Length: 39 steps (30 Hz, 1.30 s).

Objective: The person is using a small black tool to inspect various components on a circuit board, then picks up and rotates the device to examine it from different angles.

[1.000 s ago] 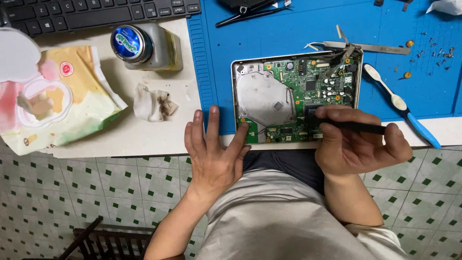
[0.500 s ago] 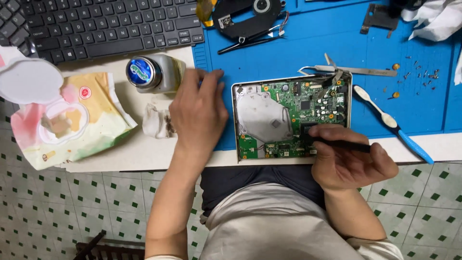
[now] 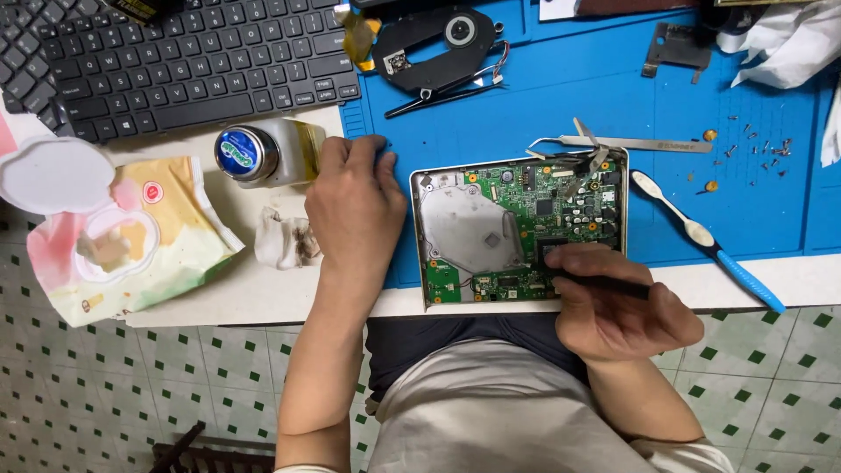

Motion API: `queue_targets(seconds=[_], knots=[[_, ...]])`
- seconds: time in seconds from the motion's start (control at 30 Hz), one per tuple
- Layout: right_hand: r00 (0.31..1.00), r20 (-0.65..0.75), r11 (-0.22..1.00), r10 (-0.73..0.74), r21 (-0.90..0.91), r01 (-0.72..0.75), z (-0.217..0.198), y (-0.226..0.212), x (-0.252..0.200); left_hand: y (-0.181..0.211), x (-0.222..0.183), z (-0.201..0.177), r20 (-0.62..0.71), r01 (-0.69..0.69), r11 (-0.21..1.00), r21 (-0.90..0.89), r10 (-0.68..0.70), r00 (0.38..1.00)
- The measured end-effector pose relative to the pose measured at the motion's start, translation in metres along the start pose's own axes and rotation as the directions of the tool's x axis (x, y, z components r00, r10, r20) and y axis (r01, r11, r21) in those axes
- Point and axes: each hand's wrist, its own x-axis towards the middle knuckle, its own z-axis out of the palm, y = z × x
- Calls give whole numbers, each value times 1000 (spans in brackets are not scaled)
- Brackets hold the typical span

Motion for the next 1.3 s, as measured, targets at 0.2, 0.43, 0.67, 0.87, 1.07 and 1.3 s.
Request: queue_targets(seconds=[0.2,0.43,0.67,0.87,1.07,1.3], knots=[[1000,-6,1000,-24,-5,24,2,1,2,2,7,2,-33,-82,993,90,85,996],[1000,14,1000,-26,17,25,3,0,5,2,13,5,-34,-221,941,256,237,971],[998,52,999,-44,24,43,2,3,4,15,-30,-44,-15,-316,933,-175,318,948],[997,55,998,-53,20,52,0,4,3,11,-71,-56,2,-380,845,-378,411,912],[999,28,999,-39,21,39,1,4,1,4,-84,-46,17,-331,823,-463,381,924],[998,50,999,-35,26,34,-1,6,1,2,-85,-45,58,-229,763,-604,328,943]])
